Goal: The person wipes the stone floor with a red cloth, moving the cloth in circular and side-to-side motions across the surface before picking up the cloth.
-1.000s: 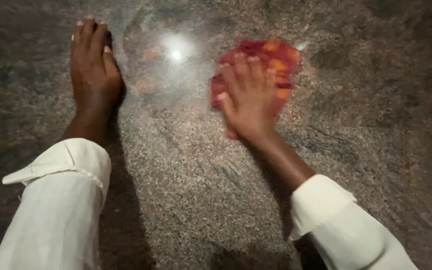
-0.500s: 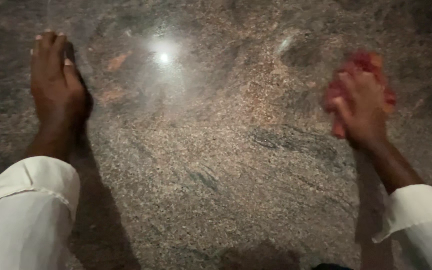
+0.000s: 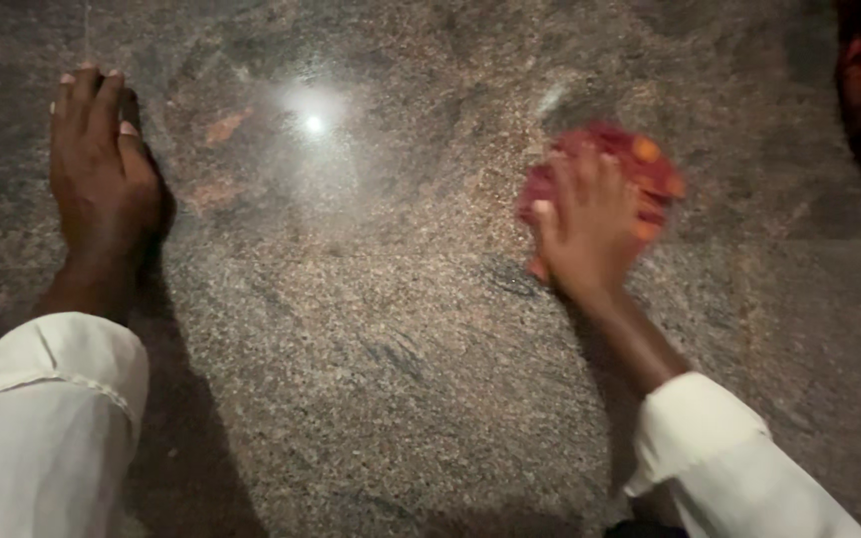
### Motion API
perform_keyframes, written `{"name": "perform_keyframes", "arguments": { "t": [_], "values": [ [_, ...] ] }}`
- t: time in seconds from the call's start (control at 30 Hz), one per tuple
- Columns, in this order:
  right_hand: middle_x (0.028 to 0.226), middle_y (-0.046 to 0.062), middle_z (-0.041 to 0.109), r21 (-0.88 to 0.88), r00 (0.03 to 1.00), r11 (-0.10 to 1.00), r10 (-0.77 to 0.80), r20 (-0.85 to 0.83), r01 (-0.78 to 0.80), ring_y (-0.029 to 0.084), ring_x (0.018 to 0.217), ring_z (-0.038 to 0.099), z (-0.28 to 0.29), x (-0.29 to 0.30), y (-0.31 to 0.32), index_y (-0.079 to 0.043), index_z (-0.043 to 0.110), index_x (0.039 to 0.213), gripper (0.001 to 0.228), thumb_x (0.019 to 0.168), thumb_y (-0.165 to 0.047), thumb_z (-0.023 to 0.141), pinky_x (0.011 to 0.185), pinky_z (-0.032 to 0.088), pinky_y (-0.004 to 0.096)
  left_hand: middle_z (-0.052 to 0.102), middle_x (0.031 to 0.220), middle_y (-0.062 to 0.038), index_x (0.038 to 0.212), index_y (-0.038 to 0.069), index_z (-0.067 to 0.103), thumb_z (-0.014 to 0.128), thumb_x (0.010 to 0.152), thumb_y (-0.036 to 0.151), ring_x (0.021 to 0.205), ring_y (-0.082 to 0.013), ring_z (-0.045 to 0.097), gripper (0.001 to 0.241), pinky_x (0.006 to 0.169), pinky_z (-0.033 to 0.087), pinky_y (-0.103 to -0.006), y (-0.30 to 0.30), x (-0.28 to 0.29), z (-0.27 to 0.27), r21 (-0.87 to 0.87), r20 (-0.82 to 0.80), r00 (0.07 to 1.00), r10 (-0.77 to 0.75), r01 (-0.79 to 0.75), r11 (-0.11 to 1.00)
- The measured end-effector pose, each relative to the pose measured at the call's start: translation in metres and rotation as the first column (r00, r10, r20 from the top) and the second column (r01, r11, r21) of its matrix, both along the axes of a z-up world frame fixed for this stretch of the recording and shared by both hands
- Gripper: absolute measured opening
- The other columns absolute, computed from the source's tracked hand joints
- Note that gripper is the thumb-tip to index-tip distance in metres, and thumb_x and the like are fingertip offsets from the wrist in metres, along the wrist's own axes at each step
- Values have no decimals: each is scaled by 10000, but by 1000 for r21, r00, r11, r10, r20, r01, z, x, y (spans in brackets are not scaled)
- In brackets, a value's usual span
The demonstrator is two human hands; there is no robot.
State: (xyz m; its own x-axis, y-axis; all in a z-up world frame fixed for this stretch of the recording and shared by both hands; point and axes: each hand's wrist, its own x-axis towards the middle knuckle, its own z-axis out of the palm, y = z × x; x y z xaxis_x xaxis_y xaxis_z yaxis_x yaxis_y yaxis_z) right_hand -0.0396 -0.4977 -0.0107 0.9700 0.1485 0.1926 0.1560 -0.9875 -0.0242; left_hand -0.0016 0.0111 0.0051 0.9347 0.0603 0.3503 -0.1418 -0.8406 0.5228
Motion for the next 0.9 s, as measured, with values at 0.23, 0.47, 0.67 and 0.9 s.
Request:
{"name": "perform_keyframes", "arguments": {
  "t": [0.23,0.47,0.67,0.9],
  "values": [
    [1711,86,280,228,818,827,552,-159,-514,346,1587,185,39,6,41,-279,440,1573,632,992,-512,531,1259,92,645,448,1643,-263,1448,-52,551,444,1079,-12,1550,-470,347,386,1327,226,-539,2,0,-9,116,0,1000,3,-3,993],
    [1709,15,297,266,841,892,438,-318,-365,320,1588,232,56,-30,-69,-328,467,1541,583,979,-458,552,1290,72,618,453,1620,-266,1494,-46,554,460,1066,-25,1586,-476,352,438,1340,226,-532,6,3,-6,64,48,998,-35,32,997],
    [1684,198,289,164,989,984,-50,-137,72,467,1546,218,28,-16,-155,-201,393,1613,670,1025,-483,544,1189,153,728,441,1531,-289,1408,-37,540,456,986,35,1448,-515,333,435,1220,214,-559,-2,0,9,-51,17,999,-30,31,998],
    [1719,144,265,-28,942,941,-336,17,336,411,1567,241,-24,12,-129,-277,340,1668,669,1082,-564,488,1208,201,723,456,1629,-257,1488,-64,537,459,1070,-2,1593,-494,344,430,1346,219,-542,13,1,-10,73,30,996,-85,83,994]
  ]
}}
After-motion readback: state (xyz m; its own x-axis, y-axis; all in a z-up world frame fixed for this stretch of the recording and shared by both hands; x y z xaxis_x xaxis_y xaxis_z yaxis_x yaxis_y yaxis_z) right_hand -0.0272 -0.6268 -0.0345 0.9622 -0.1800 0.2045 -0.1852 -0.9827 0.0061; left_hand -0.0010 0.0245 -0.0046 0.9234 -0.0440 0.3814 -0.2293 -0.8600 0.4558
